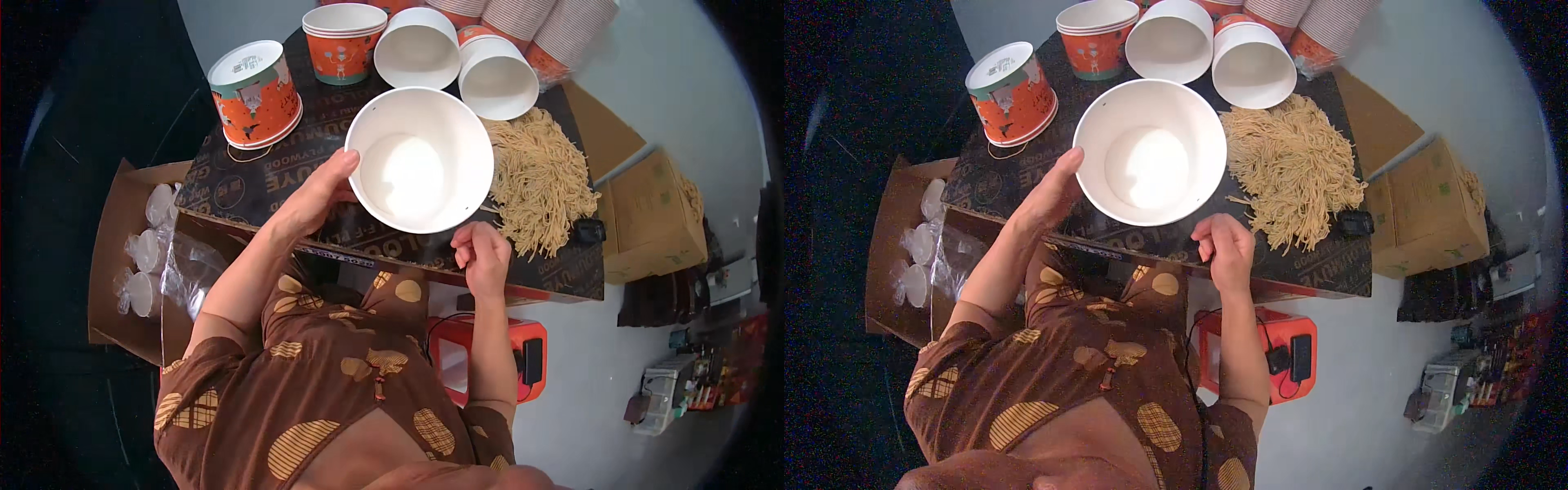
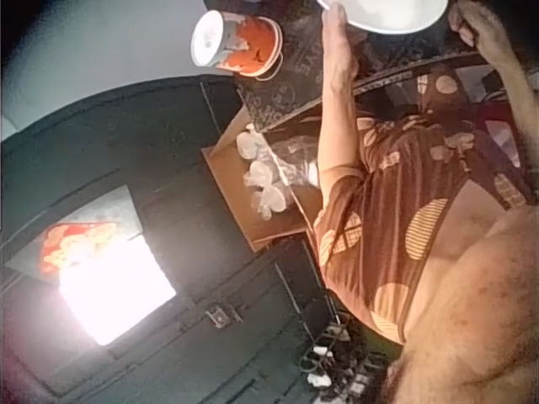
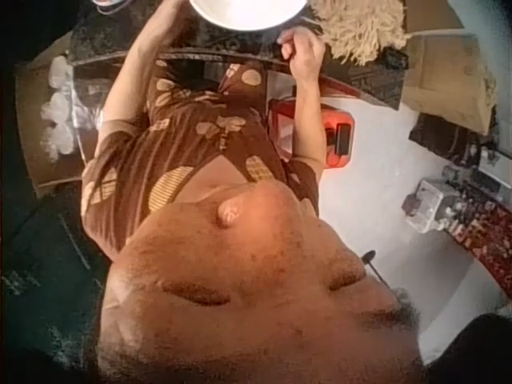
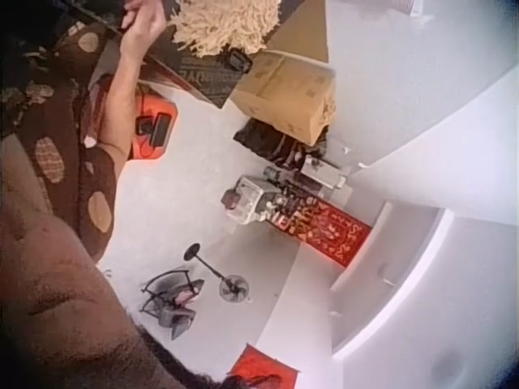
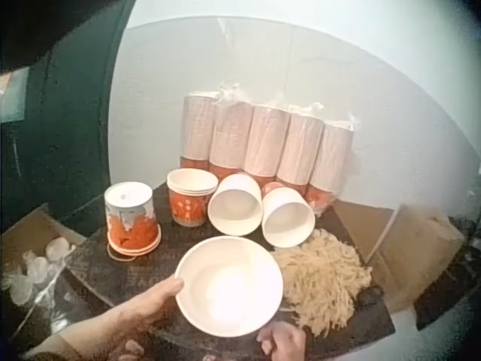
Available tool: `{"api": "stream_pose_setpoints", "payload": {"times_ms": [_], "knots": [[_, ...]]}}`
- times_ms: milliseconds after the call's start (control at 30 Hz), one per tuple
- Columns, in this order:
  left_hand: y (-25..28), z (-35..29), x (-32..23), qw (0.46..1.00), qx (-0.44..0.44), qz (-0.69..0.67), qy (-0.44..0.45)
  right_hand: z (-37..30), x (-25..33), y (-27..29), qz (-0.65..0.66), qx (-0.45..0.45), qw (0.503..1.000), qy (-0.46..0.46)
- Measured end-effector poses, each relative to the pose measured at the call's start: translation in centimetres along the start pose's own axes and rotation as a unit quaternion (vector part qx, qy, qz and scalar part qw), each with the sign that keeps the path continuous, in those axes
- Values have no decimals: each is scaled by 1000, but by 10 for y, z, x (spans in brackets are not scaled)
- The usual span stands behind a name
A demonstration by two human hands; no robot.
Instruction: Attach handles to paper buckets by threading string through pre-punched holes.
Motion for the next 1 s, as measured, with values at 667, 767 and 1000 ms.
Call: {"api": "stream_pose_setpoints", "payload": {"times_ms": [667, 767, 1000], "knots": [[53, 20, -14, 976, -154, 137, 76, 0, 0, 2, -8, 21, 1000, 19], [63, 20, -1, 984, -151, 93, 25, 0, 0, 3, -16, 7, 1000, -8], [66, -9, 17, 976, -178, 105, -63, 0, 36, 15, -280, -113, 953, 37]]}}
Point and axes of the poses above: each hand's wrist, its own z-axis towards the middle knuckle, its own y-axis out of the back of the hand, x = y × z, the point moved 2 cm from there along z, towards the middle knuckle, and after that the axes turned 6 degrees about z, right-handed, at the moved point
